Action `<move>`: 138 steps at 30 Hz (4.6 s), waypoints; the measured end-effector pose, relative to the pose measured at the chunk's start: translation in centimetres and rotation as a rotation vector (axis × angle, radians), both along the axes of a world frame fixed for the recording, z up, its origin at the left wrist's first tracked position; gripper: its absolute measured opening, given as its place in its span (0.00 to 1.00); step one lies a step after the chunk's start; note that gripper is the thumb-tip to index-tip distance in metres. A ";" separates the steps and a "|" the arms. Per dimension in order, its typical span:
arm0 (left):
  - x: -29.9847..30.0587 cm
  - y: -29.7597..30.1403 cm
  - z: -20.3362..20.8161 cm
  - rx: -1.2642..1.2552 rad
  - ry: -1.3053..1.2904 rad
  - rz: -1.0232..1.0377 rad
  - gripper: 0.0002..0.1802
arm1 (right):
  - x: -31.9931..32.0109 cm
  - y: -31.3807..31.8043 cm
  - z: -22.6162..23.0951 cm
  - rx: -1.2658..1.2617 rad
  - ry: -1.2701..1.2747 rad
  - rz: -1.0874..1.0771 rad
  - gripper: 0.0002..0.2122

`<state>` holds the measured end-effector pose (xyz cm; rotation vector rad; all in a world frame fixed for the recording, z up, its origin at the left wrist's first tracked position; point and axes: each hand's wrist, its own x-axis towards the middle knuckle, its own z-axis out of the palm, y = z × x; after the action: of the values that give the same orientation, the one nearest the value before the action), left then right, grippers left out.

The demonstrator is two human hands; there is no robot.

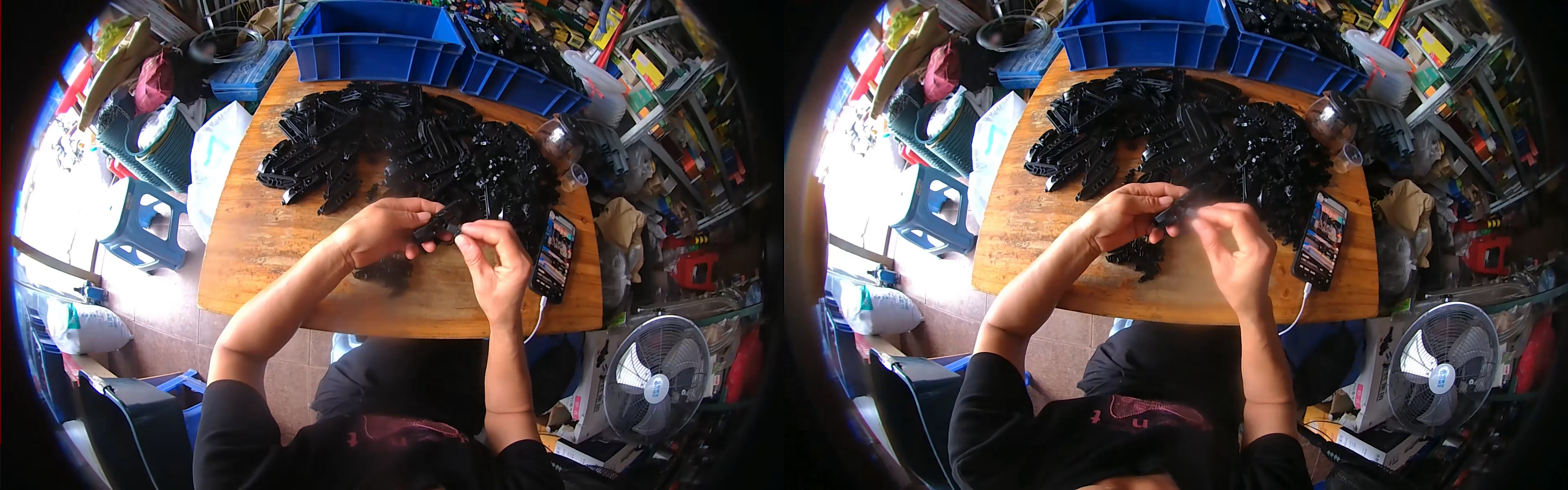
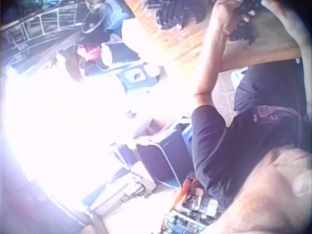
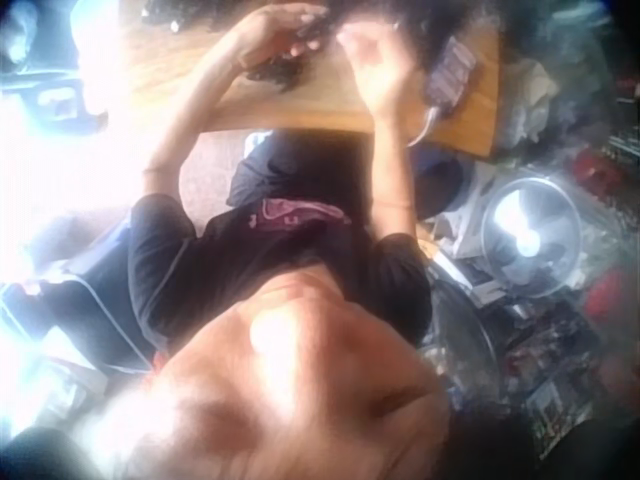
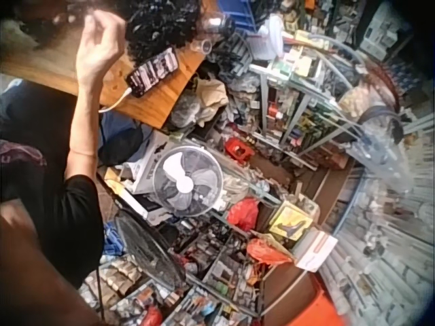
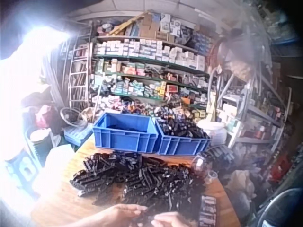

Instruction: The person assembles small black plastic clasp components by hand at a wooden table.

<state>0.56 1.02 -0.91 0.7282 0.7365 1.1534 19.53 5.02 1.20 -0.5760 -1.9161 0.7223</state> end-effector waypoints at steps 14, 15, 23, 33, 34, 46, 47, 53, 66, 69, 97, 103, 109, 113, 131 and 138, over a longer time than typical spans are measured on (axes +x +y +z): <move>1.0 -0.2 0.5 0.050 0.171 0.099 0.16 | -0.1 -0.1 -0.5 -0.535 0.120 0.252 0.04; 1.2 -0.3 0.4 0.050 0.171 0.094 0.16 | -0.2 0.2 -0.8 -0.421 0.063 0.224 0.04; 1.6 -0.7 1.1 0.200 0.652 0.163 0.19 | 0.1 0.4 -0.7 -0.268 -0.090 0.072 0.03; 2.0 -1.4 1.2 0.521 0.948 0.320 0.21 | -0.1 0.1 -1.2 -0.078 -0.117 -0.159 0.17; 2.1 -1.5 1.3 0.519 0.950 0.322 0.21 | 0.1 0.2 -1.4 -0.276 -0.012 -0.031 0.17; -4.6 -2.5 0.9 0.174 1.588 0.721 0.14 | 0.1 1.1 -1.9 0.074 -0.348 0.035 0.11; -5.9 -2.9 0.9 0.123 1.628 0.671 0.14 | -0.5 1.5 -1.4 0.071 -0.345 0.028 0.11; -5.6 -4.4 -1.7 0.115 2.008 0.594 0.16 | -11.2 4.1 -1.6 0.458 -0.638 0.146 0.01; -6.1 -4.2 -1.3 0.129 0.570 0.547 0.12 | -3.9 5.0 0.5 -1.164 0.132 0.723 0.09; -2.8 -3.0 1.6 0.047 0.245 0.349 0.19 | -1.8 4.2 0.2 -1.205 0.236 0.736 0.09; 1.8 -2.3 0.9 0.233 0.805 0.166 0.30 | -0.3 1.2 0.2 0.039 -0.099 0.161 0.07; 2.2 -2.1 0.4 0.350 0.828 0.190 0.21 | 0.6 1.4 -0.3 -0.136 -0.073 0.185 0.06; 1.7 -2.1 0.6 0.202 0.665 0.066 0.18 | 1.2 2.1 0.1 -0.192 -0.080 0.194 0.04; 1.7 -1.9 0.7 0.196 0.758 0.065 0.18 | 1.5 1.4 1.5 -0.134 -0.092 0.166 0.03; 1.9 -2.5 2.3 0.262 1.030 0.223 0.20 | -0.4 1.1 -0.9 -0.247 -0.099 0.172 0.14; -2.2 -0.8 2.1 0.562 1.054 0.533 0.22 | -0.2 3.2 1.5 -0.083 -0.135 0.005 0.10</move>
<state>-1.68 0.25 1.17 1.7445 1.5737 1.4516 19.38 8.26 2.73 -0.6869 -2.0199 0.7865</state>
